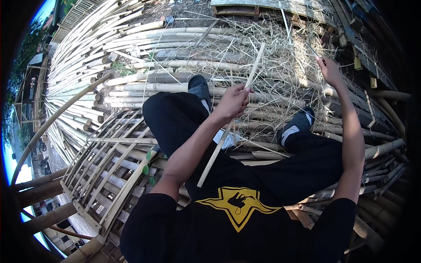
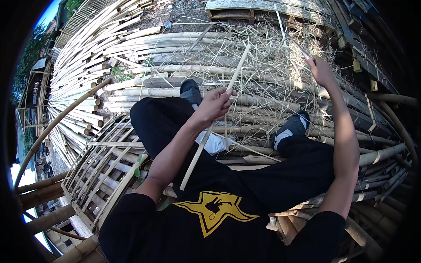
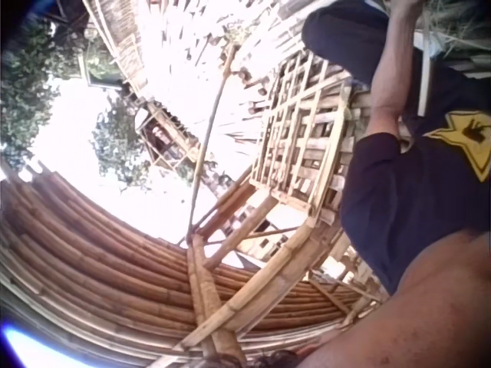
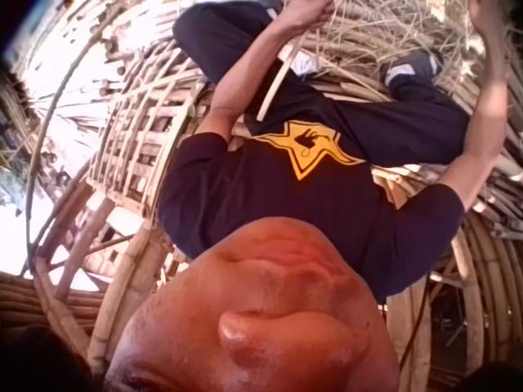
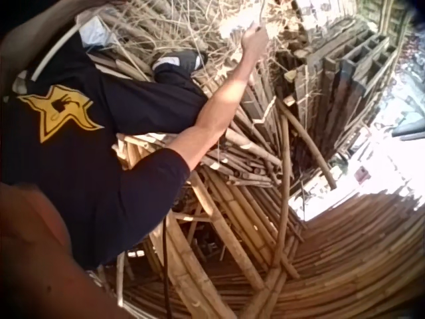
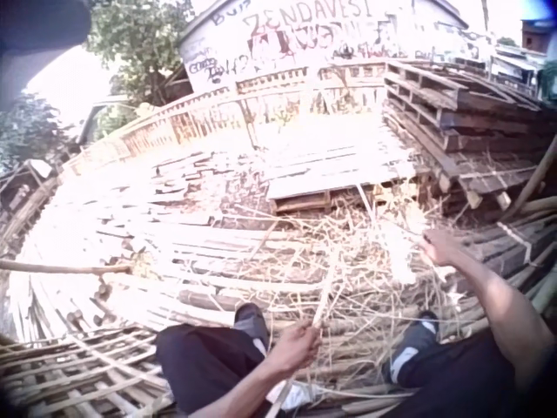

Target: The person scrapes a long bamboo strip with a knife to remove thin shavings and smooth the surface while sitting in an outdoor area surrounded by bamboo poles.

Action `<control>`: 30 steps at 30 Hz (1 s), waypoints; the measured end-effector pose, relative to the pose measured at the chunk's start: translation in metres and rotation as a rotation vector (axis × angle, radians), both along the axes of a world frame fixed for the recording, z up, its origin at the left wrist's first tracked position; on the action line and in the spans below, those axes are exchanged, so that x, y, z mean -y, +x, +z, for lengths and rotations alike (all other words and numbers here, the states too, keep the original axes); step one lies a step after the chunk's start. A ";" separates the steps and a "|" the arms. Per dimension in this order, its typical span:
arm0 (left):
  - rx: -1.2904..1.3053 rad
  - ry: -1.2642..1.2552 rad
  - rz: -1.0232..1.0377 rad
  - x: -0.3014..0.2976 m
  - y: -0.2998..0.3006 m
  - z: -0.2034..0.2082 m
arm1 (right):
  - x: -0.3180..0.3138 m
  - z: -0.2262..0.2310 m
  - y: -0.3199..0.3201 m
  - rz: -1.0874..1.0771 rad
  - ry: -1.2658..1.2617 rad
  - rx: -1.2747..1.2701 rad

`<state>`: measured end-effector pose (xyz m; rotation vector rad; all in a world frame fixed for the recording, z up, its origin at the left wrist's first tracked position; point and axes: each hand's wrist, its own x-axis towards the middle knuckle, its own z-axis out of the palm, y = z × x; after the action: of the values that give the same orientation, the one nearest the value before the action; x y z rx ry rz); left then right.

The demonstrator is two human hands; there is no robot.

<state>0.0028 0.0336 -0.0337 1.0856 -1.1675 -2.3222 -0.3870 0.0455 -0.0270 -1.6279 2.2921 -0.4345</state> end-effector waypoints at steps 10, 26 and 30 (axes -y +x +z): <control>-0.102 -0.029 0.027 -0.006 -0.030 0.006 | -0.028 0.049 0.162 0.591 0.138 0.116; 0.257 -0.611 0.088 -0.020 -0.015 0.003 | -0.005 -0.003 -0.041 -0.187 -0.056 -0.156; -0.130 0.006 0.000 0.001 -0.019 0.006 | -0.006 0.015 0.014 -0.057 -0.027 0.375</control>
<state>-0.0166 0.0327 -0.0278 0.9211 -1.1123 -2.3582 -0.3728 0.0511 -0.0122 -1.3580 2.0597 -0.7201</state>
